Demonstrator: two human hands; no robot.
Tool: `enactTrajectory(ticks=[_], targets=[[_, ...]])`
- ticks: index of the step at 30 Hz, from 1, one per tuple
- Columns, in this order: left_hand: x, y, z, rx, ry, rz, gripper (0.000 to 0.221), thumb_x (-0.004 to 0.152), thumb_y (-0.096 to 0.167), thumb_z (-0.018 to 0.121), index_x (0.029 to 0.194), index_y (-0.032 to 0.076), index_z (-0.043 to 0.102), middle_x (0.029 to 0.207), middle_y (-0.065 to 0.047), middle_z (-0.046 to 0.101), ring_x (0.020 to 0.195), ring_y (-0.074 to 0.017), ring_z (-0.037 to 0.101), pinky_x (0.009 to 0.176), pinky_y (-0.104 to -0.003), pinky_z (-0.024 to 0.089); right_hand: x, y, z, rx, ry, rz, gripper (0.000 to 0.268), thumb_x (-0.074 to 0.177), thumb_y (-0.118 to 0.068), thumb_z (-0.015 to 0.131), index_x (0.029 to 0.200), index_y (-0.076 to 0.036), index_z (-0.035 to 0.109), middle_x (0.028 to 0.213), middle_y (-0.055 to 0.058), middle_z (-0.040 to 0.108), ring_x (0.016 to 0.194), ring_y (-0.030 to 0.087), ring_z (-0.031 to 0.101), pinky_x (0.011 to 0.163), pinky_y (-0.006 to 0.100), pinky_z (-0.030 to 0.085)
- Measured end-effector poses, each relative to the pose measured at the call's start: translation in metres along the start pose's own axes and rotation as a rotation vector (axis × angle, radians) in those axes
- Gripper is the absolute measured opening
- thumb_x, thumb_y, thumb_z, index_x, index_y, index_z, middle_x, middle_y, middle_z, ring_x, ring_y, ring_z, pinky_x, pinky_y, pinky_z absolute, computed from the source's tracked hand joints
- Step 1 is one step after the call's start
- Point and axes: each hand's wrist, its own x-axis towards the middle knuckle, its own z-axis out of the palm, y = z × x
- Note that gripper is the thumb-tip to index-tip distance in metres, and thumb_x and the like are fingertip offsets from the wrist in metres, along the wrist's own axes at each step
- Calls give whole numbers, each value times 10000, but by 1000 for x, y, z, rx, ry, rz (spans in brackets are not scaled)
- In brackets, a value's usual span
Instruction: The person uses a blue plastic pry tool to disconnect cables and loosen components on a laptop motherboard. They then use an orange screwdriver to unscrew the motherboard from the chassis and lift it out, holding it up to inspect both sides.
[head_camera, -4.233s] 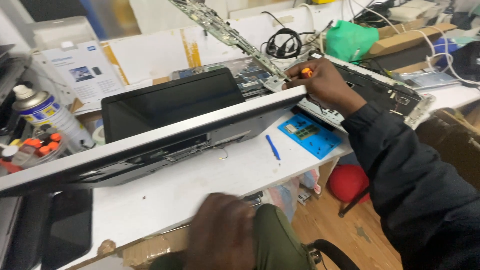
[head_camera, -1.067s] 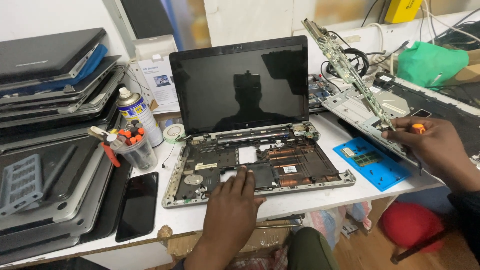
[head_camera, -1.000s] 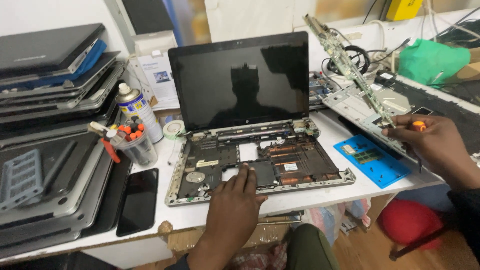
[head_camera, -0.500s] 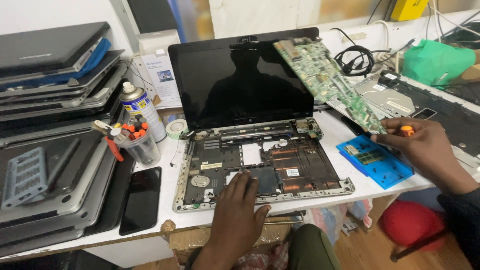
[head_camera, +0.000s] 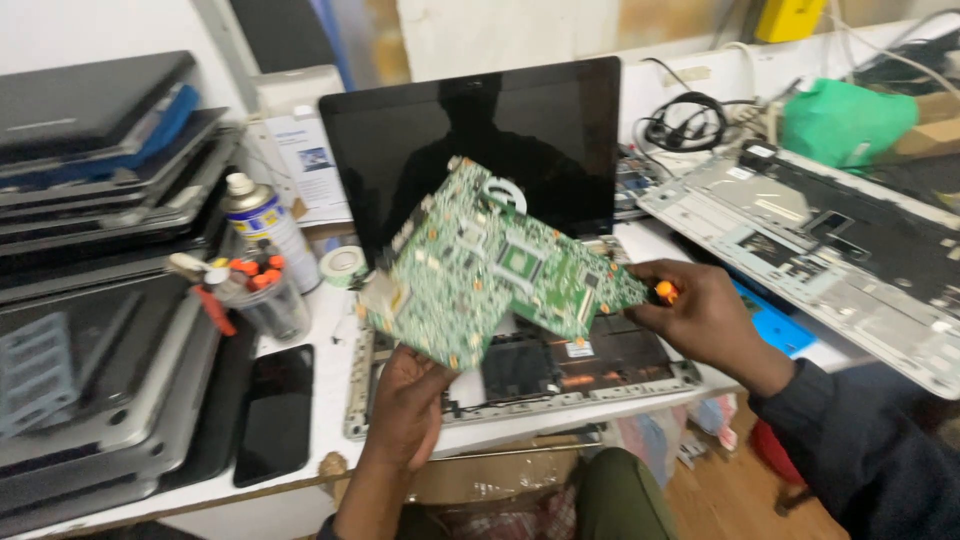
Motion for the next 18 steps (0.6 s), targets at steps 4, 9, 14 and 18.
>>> enactTrajectory(ticks=[4, 9, 14, 18], targets=[[3, -10, -16, -396, 21, 119, 714, 822, 36, 617, 1520, 7, 472, 1497, -189, 578, 1392, -355, 540, 1139, -509, 432, -6, -23, 19, 56, 77, -72, 527, 654, -69, 864, 1166, -180, 810, 879, 136, 784, 845, 324, 747, 765, 397, 565], [-10, 11, -16, -666, 160, -53, 618, 968, 186, 423, 1578, 85, 421, 1548, -178, 519, 1401, -372, 494, 1155, -555, 406, 8, 14, 36, -110, 93, -415, 501, 731, -223, 879, 1192, -83, 741, 1173, 82, 775, 1020, 258, 748, 820, 387, 565], [-22, 39, -11, -865, 286, -155, 639, 990, 566, 424, 1402, 105, 589, 1379, -163, 622, 1343, -342, 563, 1208, -572, 375, 13, 16, 44, -140, 75, -413, 514, 755, -181, 843, 1245, -88, 719, 1199, 96, 763, 1056, 286, 738, 845, 406, 572], [-17, 12, -40, -846, 20, -143, 781, 778, 851, 548, 1163, 198, 359, 1112, -1, 394, 1095, -156, 463, 970, -406, 371, 11, 13, 43, -163, 88, -438, 486, 770, -122, 822, 1246, -90, 729, 1161, 85, 760, 1004, 284, 731, 795, 412, 558]])
